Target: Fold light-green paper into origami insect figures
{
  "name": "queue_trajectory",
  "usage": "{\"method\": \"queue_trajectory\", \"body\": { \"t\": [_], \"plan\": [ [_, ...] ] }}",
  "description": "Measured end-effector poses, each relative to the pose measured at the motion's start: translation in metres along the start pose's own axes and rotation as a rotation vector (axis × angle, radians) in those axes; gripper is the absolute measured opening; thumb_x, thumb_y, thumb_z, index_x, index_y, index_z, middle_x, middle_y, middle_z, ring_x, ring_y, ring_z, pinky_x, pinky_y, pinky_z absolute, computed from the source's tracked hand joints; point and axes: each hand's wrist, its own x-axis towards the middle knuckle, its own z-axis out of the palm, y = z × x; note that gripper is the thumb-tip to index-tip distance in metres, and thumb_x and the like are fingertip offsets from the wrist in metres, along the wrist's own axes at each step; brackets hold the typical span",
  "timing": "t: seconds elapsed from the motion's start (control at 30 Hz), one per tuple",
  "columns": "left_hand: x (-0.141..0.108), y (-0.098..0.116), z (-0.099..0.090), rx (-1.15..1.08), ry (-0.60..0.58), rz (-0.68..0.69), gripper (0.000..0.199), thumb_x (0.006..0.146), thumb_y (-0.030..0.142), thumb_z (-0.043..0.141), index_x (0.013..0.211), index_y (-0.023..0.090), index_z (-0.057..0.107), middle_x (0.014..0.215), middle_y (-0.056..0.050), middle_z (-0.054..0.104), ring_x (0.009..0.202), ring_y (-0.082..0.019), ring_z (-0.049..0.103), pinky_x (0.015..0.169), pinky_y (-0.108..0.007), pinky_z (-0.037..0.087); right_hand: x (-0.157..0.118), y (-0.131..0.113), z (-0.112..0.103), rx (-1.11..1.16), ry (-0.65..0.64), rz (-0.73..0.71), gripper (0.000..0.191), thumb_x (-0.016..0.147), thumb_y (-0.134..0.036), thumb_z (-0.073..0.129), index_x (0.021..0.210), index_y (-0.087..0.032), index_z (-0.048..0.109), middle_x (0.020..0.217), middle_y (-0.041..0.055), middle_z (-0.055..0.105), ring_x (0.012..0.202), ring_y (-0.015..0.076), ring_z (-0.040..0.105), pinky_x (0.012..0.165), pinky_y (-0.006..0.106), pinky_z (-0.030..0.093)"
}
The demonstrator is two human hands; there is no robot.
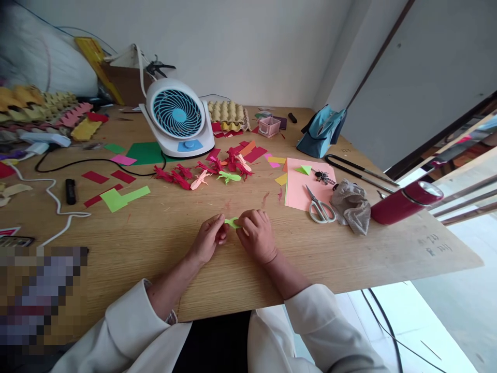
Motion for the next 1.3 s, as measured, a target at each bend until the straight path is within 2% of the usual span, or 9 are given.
{"method": "queue_trajectory", "body": {
  "t": [0.07,0.2,0.37,0.57,0.67,0.8,0.93,1.13,1.3],
  "plan": [
    [0.001,0.002,-0.001,0.034,0.041,0.040,0.041,0.082,0.056,0.061,0.074,0.016,0.054,0.070,0.001,0.051,0.054,-0.007,0.041,0.042,-0.016,0.030,0.000,0.002,0.006,0.184,0.018,0.174,0.007,0.089,-0.017,0.058,0.084,-0.019,0.063,0.084,0.0050,0.060,0.081,0.0178,0.055,0.073,0.032,0.042],
    [0.003,0.004,0.000,0.160,0.088,0.125,0.035,0.076,0.047,0.071,0.092,0.018,0.061,0.081,0.000,0.059,0.069,-0.011,0.052,0.051,-0.018,0.040,0.000,0.005,0.017,0.529,-0.044,0.526,0.020,0.086,-0.036,0.064,0.076,-0.019,0.059,0.066,-0.0019,0.052,0.059,0.0120,0.043,0.056,0.025,0.036],
    [0.008,-0.001,-0.001,0.157,0.095,0.102,0.028,0.070,0.038,0.075,0.075,0.016,0.059,0.073,0.002,0.060,0.070,-0.010,0.055,0.066,-0.020,0.044,-0.001,0.002,0.026,0.828,-0.118,0.658,0.037,0.074,-0.050,0.074,0.079,-0.020,0.054,0.066,-0.0041,0.049,0.057,0.0103,0.041,0.052,0.024,0.033],
    [0.010,0.000,-0.008,0.109,0.121,0.012,0.031,0.070,0.041,0.073,0.076,0.017,0.055,0.071,0.003,0.060,0.065,-0.011,0.056,0.060,-0.022,0.047,0.001,0.002,0.022,1.026,-0.136,0.652,0.033,0.089,-0.049,0.060,0.107,-0.022,0.053,0.071,-0.0034,0.051,0.061,0.0118,0.047,0.058,0.025,0.039],
    [0.010,0.004,-0.009,0.092,0.130,-0.024,0.034,0.068,0.043,0.075,0.080,0.017,0.057,0.073,0.002,0.062,0.065,-0.012,0.058,0.058,-0.023,0.050,0.000,0.004,0.020,1.005,-0.159,0.607,0.028,0.091,-0.044,0.057,0.108,-0.022,0.054,0.075,-0.0020,0.054,0.065,0.0128,0.051,0.062,0.026,0.042],
    [0.011,0.006,-0.010,0.071,0.148,-0.022,0.037,0.066,0.043,0.078,0.082,0.016,0.060,0.072,0.003,0.061,0.063,-0.010,0.057,0.056,-0.020,0.049,-0.002,0.002,0.018,0.916,-0.249,0.531,0.020,0.091,-0.034,0.057,0.106,-0.021,0.057,0.088,0.0020,0.060,0.073,0.0133,0.055,0.066,0.027,0.044],
    [0.013,0.001,-0.012,0.104,0.151,0.026,0.040,0.068,0.041,0.078,0.094,0.017,0.060,0.067,0.005,0.058,0.056,-0.009,0.054,0.048,-0.017,0.044,-0.001,-0.001,0.015,0.802,-0.309,0.504,0.018,0.089,-0.025,0.056,0.105,-0.019,0.061,0.084,0.0013,0.059,0.069,0.0119,0.053,0.062,0.025,0.043],
    [0.015,-0.008,-0.015,0.219,0.110,0.121,0.034,0.076,0.041,0.073,0.097,0.017,0.060,0.063,0.006,0.056,0.051,-0.008,0.050,0.044,-0.016,0.041,-0.001,0.003,0.014,0.607,-0.285,0.349,0.024,0.084,-0.013,0.057,0.107,-0.018,0.061,0.086,0.0015,0.058,0.067,0.0106,0.053,0.059,0.022,0.044],
    [0.015,-0.009,-0.014,0.291,0.099,0.078,0.040,0.074,0.049,0.073,0.094,0.017,0.060,0.067,0.003,0.061,0.053,-0.011,0.056,0.046,-0.019,0.047,-0.002,0.009,0.010,0.311,-0.236,0.124,0.022,0.085,-0.010,0.058,0.105,-0.019,0.062,0.102,0.0073,0.057,0.083,0.0152,0.058,0.074,0.028,0.050]
  ]
}}
